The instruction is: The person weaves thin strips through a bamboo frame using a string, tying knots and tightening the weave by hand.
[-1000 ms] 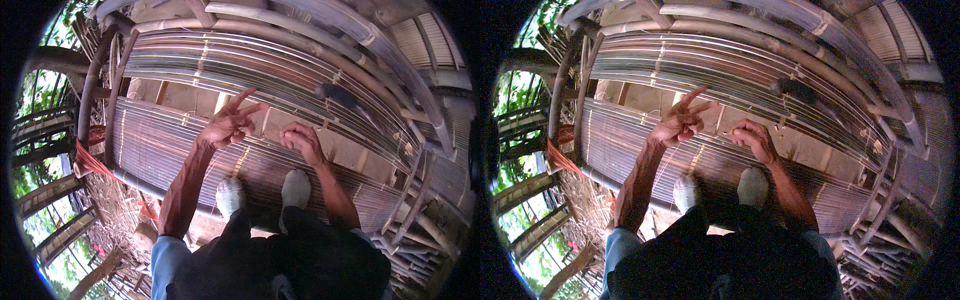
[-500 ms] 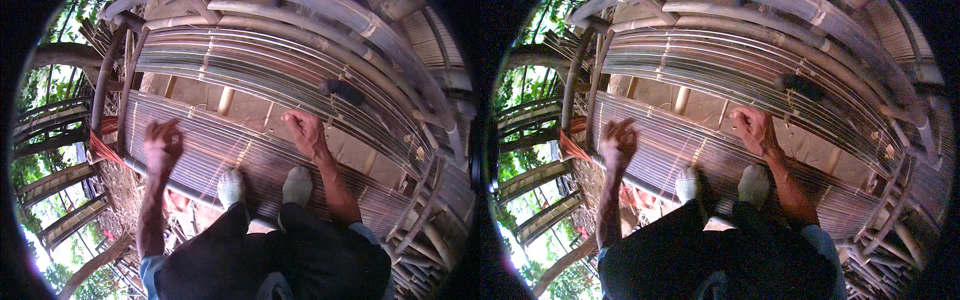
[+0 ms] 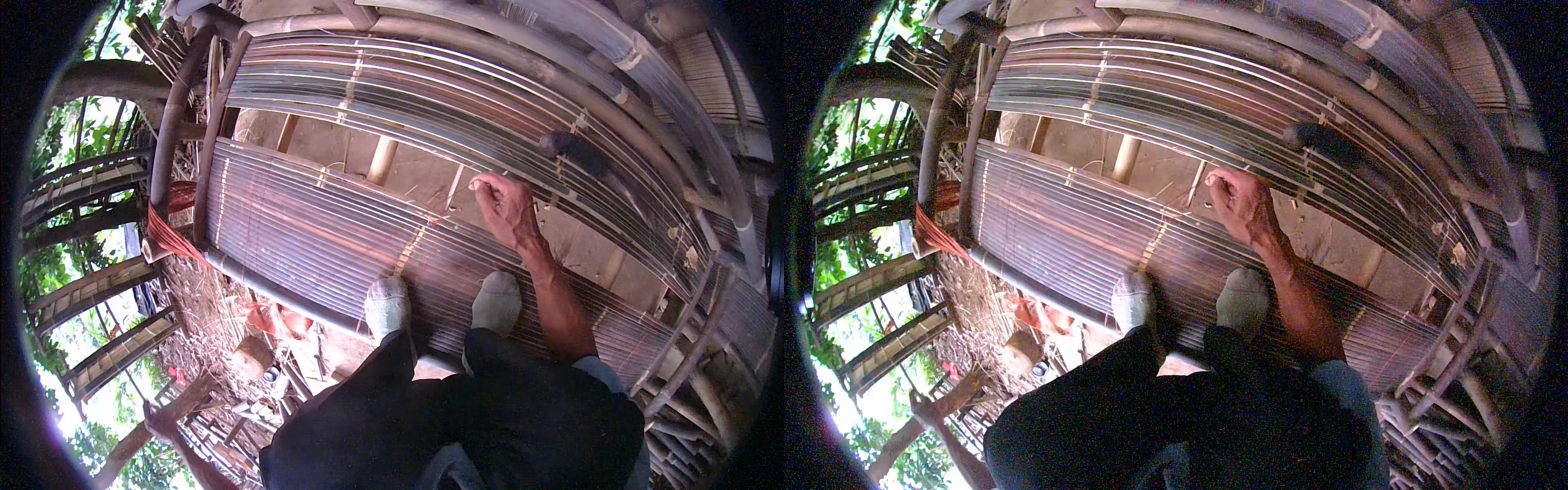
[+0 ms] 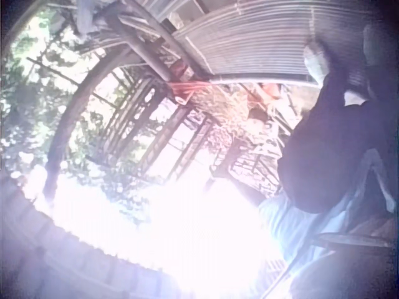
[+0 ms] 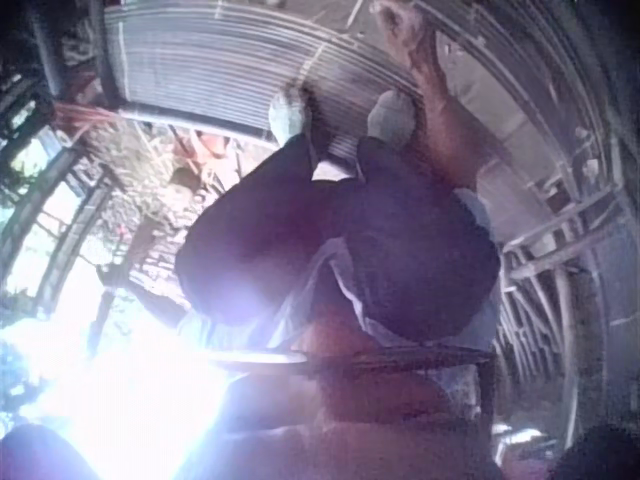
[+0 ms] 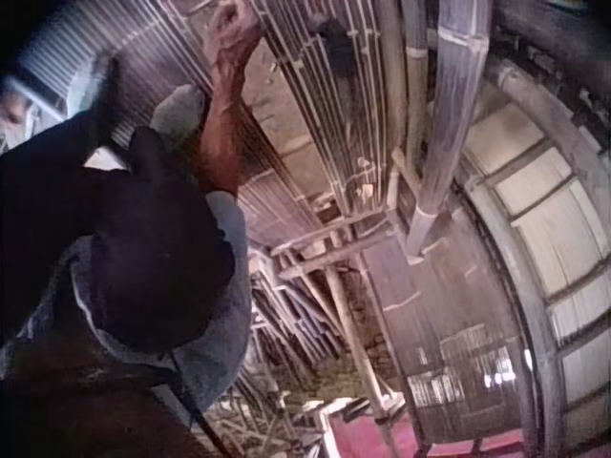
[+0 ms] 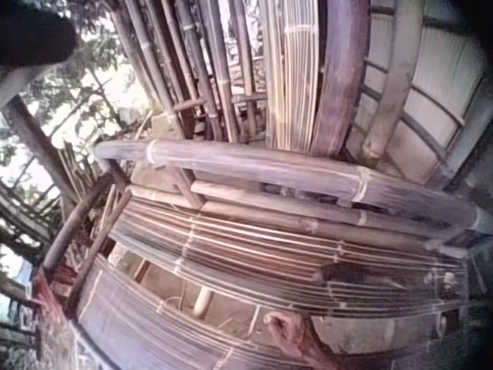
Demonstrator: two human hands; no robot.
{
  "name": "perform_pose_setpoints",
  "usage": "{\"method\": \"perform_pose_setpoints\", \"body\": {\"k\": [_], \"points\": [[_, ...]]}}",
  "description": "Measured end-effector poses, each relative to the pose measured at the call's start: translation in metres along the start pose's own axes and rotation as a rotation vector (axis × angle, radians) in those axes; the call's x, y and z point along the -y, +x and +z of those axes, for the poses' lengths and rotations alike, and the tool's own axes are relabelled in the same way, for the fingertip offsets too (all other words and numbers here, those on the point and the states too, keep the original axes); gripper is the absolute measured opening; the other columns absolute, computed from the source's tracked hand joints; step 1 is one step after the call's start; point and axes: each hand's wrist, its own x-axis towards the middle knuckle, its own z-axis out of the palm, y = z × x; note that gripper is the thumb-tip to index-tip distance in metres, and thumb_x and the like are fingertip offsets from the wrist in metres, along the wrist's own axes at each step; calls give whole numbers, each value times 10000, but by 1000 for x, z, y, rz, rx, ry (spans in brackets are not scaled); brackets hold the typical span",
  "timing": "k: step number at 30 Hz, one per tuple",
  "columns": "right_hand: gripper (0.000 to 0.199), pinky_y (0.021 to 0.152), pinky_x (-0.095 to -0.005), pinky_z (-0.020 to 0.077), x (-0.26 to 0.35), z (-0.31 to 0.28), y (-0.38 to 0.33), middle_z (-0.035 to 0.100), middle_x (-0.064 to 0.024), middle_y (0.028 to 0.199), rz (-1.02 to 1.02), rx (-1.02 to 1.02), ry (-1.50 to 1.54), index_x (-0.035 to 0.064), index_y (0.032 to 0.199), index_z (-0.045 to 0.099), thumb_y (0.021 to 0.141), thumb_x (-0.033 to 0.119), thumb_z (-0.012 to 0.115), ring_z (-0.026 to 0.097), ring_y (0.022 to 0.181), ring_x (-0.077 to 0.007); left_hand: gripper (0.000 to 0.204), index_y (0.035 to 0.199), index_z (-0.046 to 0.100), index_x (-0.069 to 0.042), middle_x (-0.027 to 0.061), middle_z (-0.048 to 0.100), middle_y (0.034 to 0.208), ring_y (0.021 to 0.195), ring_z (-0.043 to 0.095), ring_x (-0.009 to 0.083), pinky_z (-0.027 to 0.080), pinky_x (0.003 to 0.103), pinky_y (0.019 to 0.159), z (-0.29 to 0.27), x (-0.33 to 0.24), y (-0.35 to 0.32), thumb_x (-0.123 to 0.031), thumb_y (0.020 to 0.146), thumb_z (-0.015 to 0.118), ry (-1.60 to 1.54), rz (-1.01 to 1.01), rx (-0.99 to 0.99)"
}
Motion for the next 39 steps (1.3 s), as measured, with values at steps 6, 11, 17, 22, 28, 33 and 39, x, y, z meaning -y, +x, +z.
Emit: {"method": "perform_pose_setpoints", "body": {"k": [6,11,17,22,28,33,39], "points": [[262,844,-378,522,3,13,-3,700,-146,982,-341,-208,-134,19,1089,664,916,215,664,679,912,-273,302,1126,663,-1,113,694,1089,1042,647,241,514,371,948,86,7,-22,-164,872,659,19,-44,263],[300,855,-352,528,-26,7,-22,705,-142,998,-193,-261,-161,2,1129,658,922,219,673,681,970,-232,266,1097,669,-15,93,695,1041,980,664,240,548,369,898,186,-190,-34,-112,849,676,-722,243,454],[342,753,-350,538,-49,32,-28,723,-146,923,112,0,-82,5,1087,693,946,315,660,690,813,-204,384,939,662,-77,82,635,962,959,590,279,442,428,884,35,-564,-174,-307,703,861,-1017,908,135],[394,666,-385,511,-34,30,-26,686,-186,753,229,199,-243,24,984,745,963,397,621,703,745,-250,230,939,647,-64,98,629,974,965,578,286,428,448,862,48,-585,-208,-203,798,763,-1135,901,73],[363,684,-400,528,-36,37,-24,696,-196,792,211,243,-279,44,1020,742,949,387,645,715,769,-264,320,1071,562,-61,128,576,988,1026,547,305,466,411,799,61,-546,-211,-107,785,698,-1013,876,227],[506,776,-377,559,-47,34,-24,728,-124,1006,168,158,-59,89,1310,556,929,406,656,717,852,-258,155,934,488,-78,169,562,737,648,565,296,458,422,608,75,-411,-186,-209,1016,499,-767,300,675],[668,907,-356,537,-34,30,-9,665,-159,1209,263,330,87,34,1466,393,950,374,646,672,1039,-273,277,1139,590,-56,217,619,1045,988,608,356,455,519,908,133,-226,-152,-106,866,583,-297,738,878]]}}
